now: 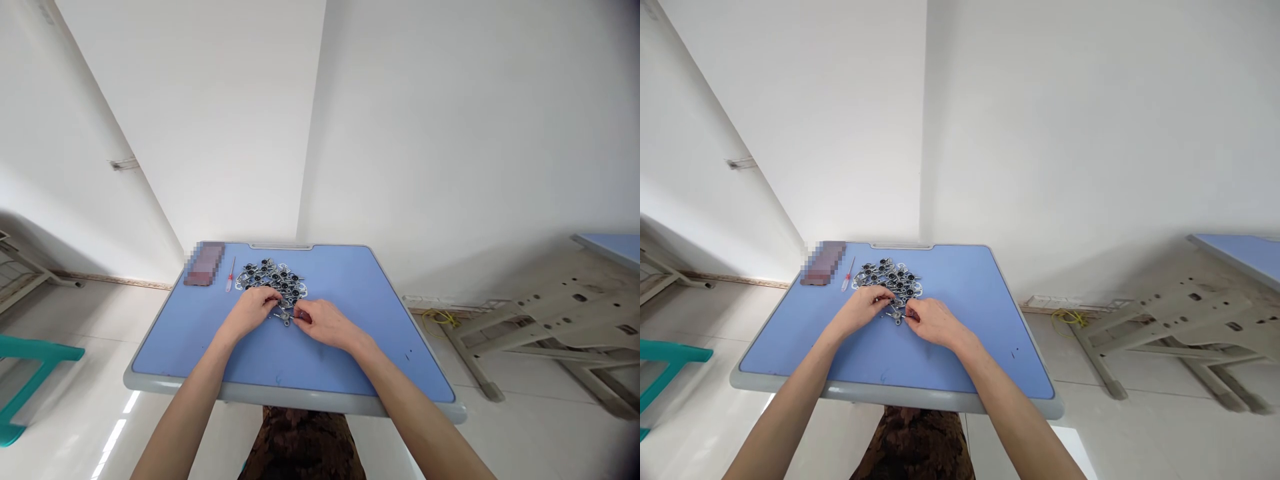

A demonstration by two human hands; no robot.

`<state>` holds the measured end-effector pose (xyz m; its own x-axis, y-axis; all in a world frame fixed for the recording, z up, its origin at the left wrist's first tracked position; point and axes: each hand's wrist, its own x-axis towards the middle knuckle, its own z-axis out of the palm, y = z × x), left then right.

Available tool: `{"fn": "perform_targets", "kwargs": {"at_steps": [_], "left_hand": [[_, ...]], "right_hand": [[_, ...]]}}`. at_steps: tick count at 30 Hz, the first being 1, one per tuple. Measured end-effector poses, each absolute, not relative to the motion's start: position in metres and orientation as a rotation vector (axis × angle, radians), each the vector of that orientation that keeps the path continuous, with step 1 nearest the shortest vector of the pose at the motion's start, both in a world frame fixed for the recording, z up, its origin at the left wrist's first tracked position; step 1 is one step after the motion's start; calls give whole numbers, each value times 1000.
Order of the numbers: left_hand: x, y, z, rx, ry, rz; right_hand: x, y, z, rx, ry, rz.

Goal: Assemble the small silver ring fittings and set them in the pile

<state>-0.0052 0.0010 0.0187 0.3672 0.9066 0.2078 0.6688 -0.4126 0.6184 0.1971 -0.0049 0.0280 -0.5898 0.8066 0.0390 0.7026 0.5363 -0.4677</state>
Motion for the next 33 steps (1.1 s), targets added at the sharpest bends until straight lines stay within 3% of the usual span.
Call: {"fn": "perform_targets", "kwargs": {"at_steps": [27,30,33], "left_hand": [[3,-3,19,2234,1269,899],[2,-2,19,2228,1292,944],[1,-2,19,2207,1291,1011]], "right_hand": [[196,0,23,-1151,-2110,861],[201,3,23,-1203,-2066,776],[210,9,24,-1352,-2102,475]]}}
